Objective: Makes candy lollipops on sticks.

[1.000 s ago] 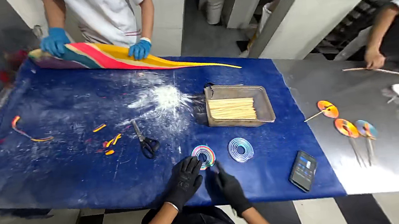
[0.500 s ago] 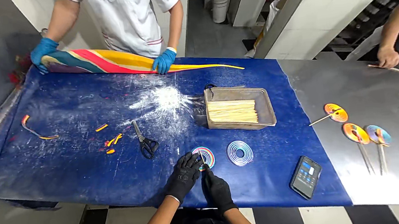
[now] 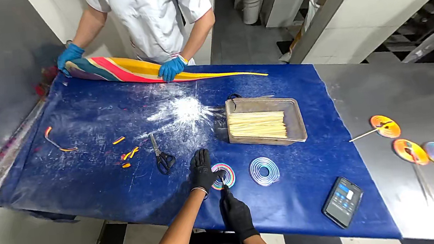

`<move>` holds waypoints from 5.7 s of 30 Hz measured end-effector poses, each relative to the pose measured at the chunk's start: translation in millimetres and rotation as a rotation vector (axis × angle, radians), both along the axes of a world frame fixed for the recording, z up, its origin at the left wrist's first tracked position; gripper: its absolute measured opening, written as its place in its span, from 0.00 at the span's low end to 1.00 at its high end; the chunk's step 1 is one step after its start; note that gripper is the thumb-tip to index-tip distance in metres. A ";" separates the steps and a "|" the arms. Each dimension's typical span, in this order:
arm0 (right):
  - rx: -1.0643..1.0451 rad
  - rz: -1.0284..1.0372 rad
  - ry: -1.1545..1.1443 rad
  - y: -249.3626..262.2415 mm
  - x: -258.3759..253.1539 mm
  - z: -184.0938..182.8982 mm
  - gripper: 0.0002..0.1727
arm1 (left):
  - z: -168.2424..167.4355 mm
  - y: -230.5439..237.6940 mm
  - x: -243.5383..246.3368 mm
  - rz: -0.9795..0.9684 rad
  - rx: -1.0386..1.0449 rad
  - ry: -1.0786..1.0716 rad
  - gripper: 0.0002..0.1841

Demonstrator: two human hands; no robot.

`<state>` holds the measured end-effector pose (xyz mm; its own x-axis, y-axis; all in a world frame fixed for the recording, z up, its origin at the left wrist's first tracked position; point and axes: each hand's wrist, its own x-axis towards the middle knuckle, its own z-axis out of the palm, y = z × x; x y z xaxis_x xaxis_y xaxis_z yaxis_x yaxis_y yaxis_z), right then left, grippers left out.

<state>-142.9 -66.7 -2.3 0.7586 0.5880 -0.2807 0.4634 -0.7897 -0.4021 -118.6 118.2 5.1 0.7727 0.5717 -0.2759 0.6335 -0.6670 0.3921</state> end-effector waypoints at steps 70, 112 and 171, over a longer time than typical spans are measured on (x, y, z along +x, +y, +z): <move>0.463 0.262 -0.256 24.6 95.7 -39.7 0.35 | 11.5 -48.7 -38.4 0.255 -0.141 -0.364 0.19; 0.388 0.611 -0.244 22.7 115.7 -30.1 0.56 | 9.8 -66.9 -42.0 0.242 -0.207 -0.274 0.15; 0.413 0.859 -0.248 152.3 120.0 -23.2 0.27 | 23.3 -21.1 -146.5 0.462 -0.410 -0.714 0.23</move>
<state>-22.9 85.6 -25.5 0.0367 0.9830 0.1801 0.9226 0.0359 -0.3840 -265.1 97.1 28.4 0.5576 0.8270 -0.0727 0.3205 -0.1337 0.9378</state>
